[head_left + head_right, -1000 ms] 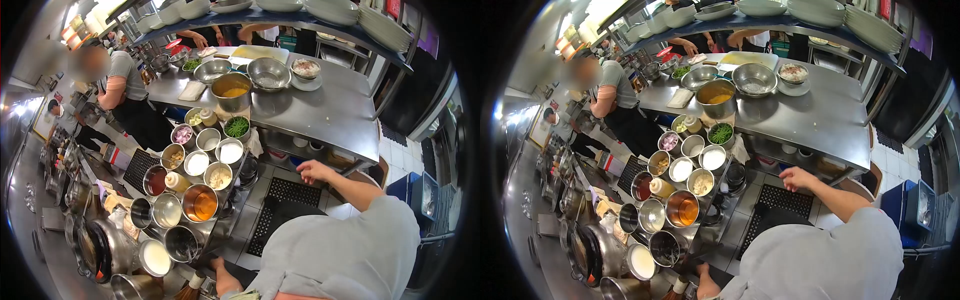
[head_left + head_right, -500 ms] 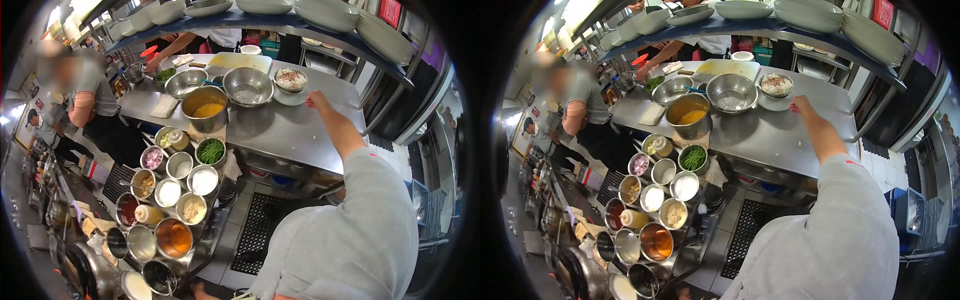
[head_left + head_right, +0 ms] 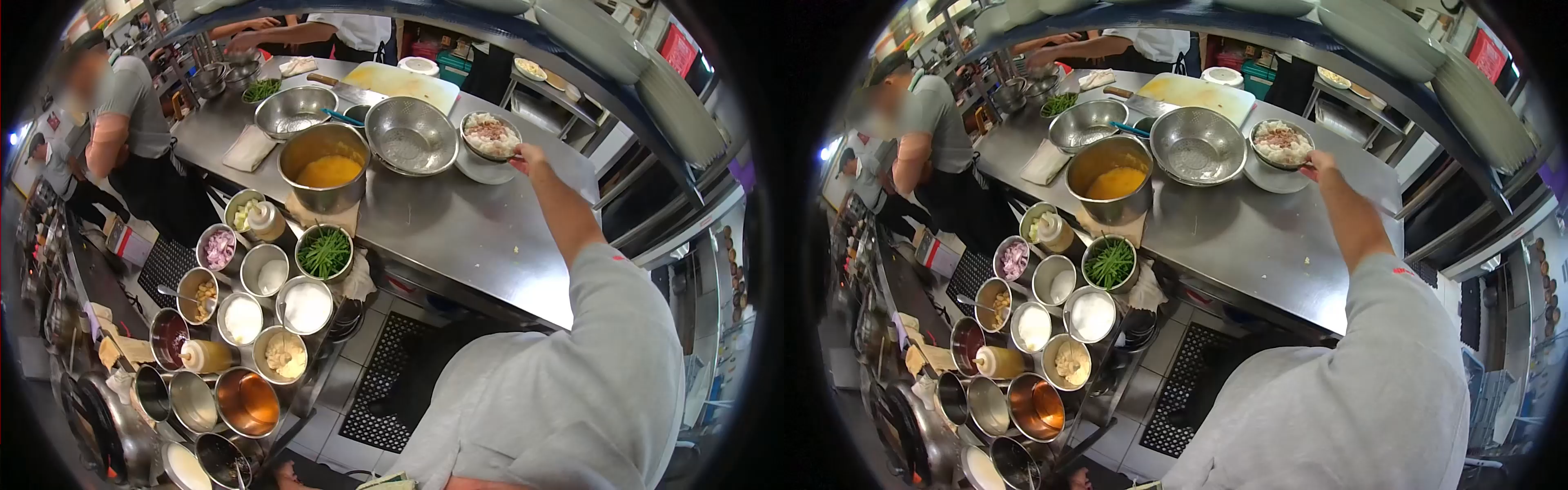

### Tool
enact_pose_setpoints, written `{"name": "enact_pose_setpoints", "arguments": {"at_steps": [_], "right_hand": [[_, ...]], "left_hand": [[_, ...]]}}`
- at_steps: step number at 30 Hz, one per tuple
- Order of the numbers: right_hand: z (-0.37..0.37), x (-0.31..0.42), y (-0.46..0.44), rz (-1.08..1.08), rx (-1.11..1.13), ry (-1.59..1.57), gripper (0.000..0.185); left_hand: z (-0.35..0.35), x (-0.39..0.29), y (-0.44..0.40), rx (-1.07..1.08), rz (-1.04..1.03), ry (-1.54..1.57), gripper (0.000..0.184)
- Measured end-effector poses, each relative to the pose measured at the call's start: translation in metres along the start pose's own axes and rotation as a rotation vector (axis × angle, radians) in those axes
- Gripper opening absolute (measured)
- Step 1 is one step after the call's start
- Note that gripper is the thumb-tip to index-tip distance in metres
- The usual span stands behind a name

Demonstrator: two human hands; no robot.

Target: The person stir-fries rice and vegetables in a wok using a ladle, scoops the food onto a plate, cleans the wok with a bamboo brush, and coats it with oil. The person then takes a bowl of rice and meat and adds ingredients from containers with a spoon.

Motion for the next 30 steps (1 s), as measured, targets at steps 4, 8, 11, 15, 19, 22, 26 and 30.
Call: {"name": "enact_pose_setpoints", "arguments": {"at_steps": [4, 8, 11, 15, 19, 22, 26, 30], "right_hand": [[-0.02, 0.005, 0.009, 0.056, -0.076, -0.18, 0.025], [-0.018, 0.011, 0.004, 0.038, -0.089, -0.2, 0.027], [-0.006, 0.028, 0.014, 0.144, -0.089, -0.258, 0.03], [0.021, 0.05, 0.047, 0.453, 0.014, -0.428, 0.035], [0.051, 0.064, 0.066, 0.567, 0.096, -0.374, 0.037], [0.062, 0.069, 0.135, 0.618, 0.224, -0.312, 0.028], [0.066, 0.045, 0.193, 0.557, 0.351, -0.285, 0.022], [0.032, 0.014, 0.269, 0.4, 0.547, -0.153, 0.024]], "left_hand": [[0.002, 0.007, -0.001, 0.022, 0.009, 0.021, 0.045], [0.007, 0.012, -0.007, 0.024, 0.006, 0.039, 0.044], [0.003, 0.007, -0.012, 0.024, -0.081, -0.025, 0.045], [0.004, 0.004, 0.004, 0.025, -0.165, -0.043, 0.05], [-0.019, 0.015, -0.063, 0.017, -0.306, 0.108, 0.051], [-0.017, 0.014, -0.07, 0.037, -0.379, -0.025, 0.055], [-0.01, 0.005, -0.031, -0.157, -0.381, -0.163, 0.053], [-0.033, -0.026, 0.038, -0.294, -0.309, -0.448, 0.05]]}}
Point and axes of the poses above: each hand's wrist, its own y-axis away from the middle knuckle, its own z-axis out of the back of the hand, x = y × z, the point moved 4 cm from there along -y, towards the middle knuckle, and after that the axes turned 6 degrees about z, right-handed, at the moved point
